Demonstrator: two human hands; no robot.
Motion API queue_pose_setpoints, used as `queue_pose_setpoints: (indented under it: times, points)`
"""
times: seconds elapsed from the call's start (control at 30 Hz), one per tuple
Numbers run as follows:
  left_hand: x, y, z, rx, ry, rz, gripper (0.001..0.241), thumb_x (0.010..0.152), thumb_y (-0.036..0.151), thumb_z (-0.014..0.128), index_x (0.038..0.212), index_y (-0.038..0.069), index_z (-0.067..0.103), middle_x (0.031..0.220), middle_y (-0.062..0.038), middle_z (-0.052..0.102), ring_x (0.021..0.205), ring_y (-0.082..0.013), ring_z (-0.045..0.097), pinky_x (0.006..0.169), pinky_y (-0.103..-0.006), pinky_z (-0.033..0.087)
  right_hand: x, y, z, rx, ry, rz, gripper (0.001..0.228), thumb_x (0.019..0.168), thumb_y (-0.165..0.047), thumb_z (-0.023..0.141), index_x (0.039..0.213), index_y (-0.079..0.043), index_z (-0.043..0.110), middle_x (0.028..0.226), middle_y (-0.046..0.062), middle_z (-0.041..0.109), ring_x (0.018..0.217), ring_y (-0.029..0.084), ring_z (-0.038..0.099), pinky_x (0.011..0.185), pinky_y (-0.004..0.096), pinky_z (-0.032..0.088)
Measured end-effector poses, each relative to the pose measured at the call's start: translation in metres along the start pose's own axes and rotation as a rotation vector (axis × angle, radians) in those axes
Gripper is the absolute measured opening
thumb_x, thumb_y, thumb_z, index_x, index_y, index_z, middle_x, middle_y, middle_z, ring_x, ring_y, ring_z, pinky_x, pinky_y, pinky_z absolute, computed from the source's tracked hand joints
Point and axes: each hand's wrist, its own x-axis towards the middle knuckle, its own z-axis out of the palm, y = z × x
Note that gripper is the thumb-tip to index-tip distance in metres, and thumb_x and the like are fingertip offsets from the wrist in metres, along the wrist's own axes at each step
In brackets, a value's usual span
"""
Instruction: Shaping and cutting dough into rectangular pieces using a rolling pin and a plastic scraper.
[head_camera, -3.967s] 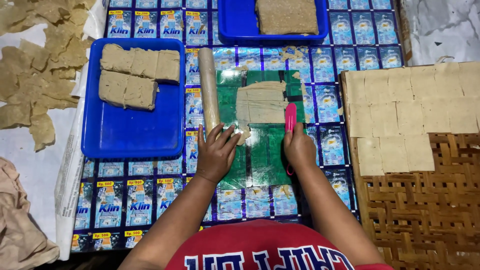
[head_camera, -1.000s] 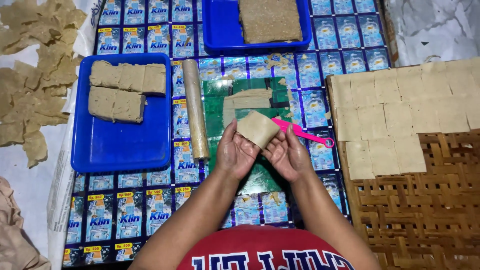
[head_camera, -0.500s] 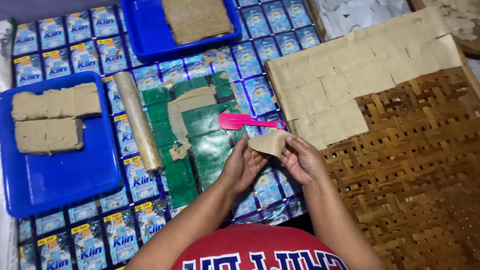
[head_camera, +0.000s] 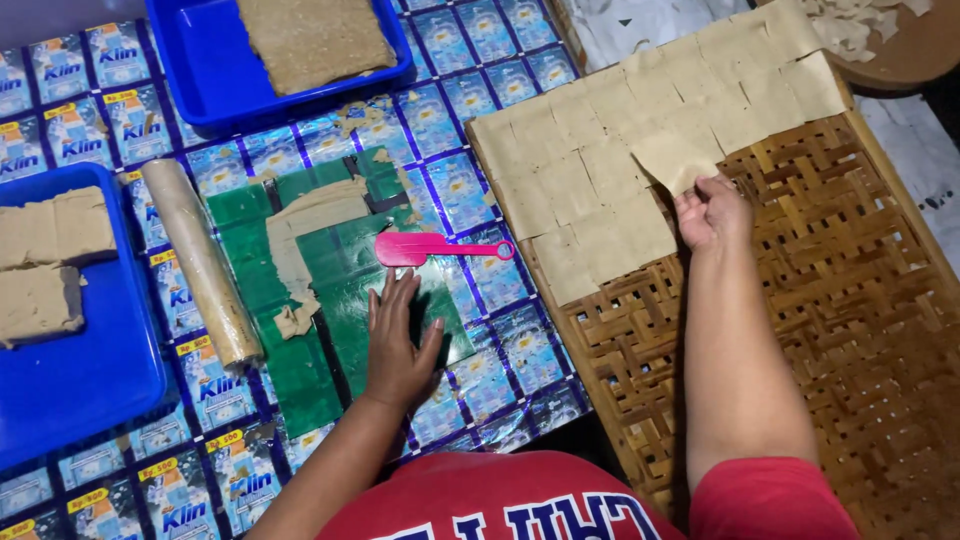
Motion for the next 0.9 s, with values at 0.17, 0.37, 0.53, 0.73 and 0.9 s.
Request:
queue_pose_setpoints:
  times: [0.17,0.37,0.53,0.73,0.9]
  points:
    - [-0.005,-0.006,0.003,0.037,0.002,0.001,0.062,0.096,0.024,0.065,0.15,0.003,0.043,0.159,-0.019,0.045,0.157,-0.0403,0.027,0.127,-0.0605,0.012,0.043,0.017,-0.073,-0.101,0.253,0.004,0.017,0.096,0.005,0.06,0.104,-0.011,0.06,0.095,0.007,0.067,0.083,0.019,0.065,0.075,0.033,0.058]
    - [-0.004,-0.011,0.007,0.042,0.012,-0.025,0.062,0.096,0.024,0.064,0.15,0.003,0.042,0.159,-0.017,0.045,0.157,-0.0388,0.028,0.128,-0.06,0.012,0.024,0.027,-0.093,-0.218,0.244,-0.077,0.017,0.097,0.005,0.063,0.108,-0.008,0.06,0.098,0.009,0.065,0.083,0.02,0.061,0.073,0.032,0.057]
    - [-0.004,-0.01,0.007,0.047,0.012,-0.033,0.062,0.096,0.025,0.064,0.15,0.003,0.042,0.159,-0.017,0.045,0.157,-0.0386,0.029,0.127,-0.0594,0.013,-0.013,0.023,-0.076,-0.246,0.276,-0.096,0.016,0.094,0.006,0.061,0.105,-0.006,0.062,0.1,0.009,0.065,0.086,0.02,0.065,0.073,0.032,0.061]
    - [-0.003,-0.008,0.006,0.045,0.014,-0.048,0.062,0.097,0.026,0.063,0.15,0.003,0.042,0.158,-0.018,0.046,0.156,-0.039,0.029,0.127,-0.0593,0.012,-0.073,0.006,-0.017,-0.311,0.413,-0.115,0.013,0.094,0.007,0.062,0.104,-0.001,0.065,0.103,0.015,0.066,0.084,0.02,0.068,0.071,0.027,0.065]
    - [-0.006,-0.011,0.006,0.021,0.026,-0.068,0.061,0.099,0.028,0.061,0.15,0.003,0.042,0.157,-0.02,0.046,0.156,-0.0406,0.03,0.128,-0.0574,0.015,-0.106,-0.006,0.015,-0.528,0.479,-0.039,0.02,0.096,0.0,0.061,0.115,-0.002,0.064,0.105,0.014,0.067,0.08,0.022,0.074,0.06,0.02,0.047]
